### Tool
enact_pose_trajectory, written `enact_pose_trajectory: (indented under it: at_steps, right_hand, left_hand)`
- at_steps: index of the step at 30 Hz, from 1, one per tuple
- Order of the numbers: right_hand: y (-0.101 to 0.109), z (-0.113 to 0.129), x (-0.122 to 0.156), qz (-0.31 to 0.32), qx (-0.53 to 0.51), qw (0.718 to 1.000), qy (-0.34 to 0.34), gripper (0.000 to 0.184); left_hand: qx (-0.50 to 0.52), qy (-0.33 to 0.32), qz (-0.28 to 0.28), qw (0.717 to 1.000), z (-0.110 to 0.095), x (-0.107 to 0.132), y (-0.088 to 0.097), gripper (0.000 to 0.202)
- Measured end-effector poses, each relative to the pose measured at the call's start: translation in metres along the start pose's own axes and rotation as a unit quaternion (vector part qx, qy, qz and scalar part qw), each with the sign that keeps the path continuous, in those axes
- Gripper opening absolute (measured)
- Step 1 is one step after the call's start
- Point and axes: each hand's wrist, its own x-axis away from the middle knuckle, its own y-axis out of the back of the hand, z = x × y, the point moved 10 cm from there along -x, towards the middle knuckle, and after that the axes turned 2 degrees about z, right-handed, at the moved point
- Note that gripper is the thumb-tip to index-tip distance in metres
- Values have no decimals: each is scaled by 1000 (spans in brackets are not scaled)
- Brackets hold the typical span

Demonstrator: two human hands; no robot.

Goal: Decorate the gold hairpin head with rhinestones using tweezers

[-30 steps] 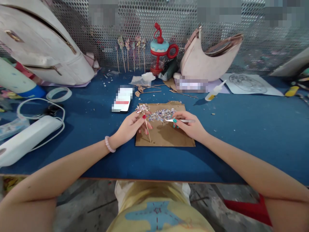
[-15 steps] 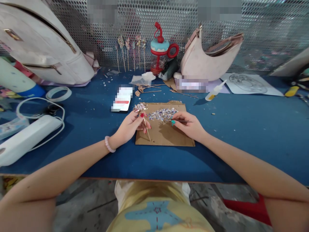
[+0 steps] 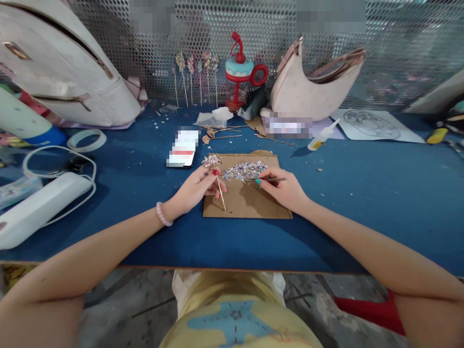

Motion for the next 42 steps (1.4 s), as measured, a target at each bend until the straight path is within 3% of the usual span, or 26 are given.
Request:
enact_pose_trajectory:
  at_steps: [9,21,32,42]
  right_hand:
    - [-4,6,-2,18,15,1000,-3,15]
    - [-7,6,-6,27,23,999,-28,14]
    - [-7,5,-6,28,18,999,-26,14]
    - [-7,4,-5,29,11,999,-23,14]
  left_hand:
    - [-39,-26,42,998,-5,-1,-10,16]
    - [-36,-11,50,998,-2,-1,-10,18]
    - [0,29,21,999,6,-3,-6,18]
    - [41,38,-37,998,10,-8,13,13]
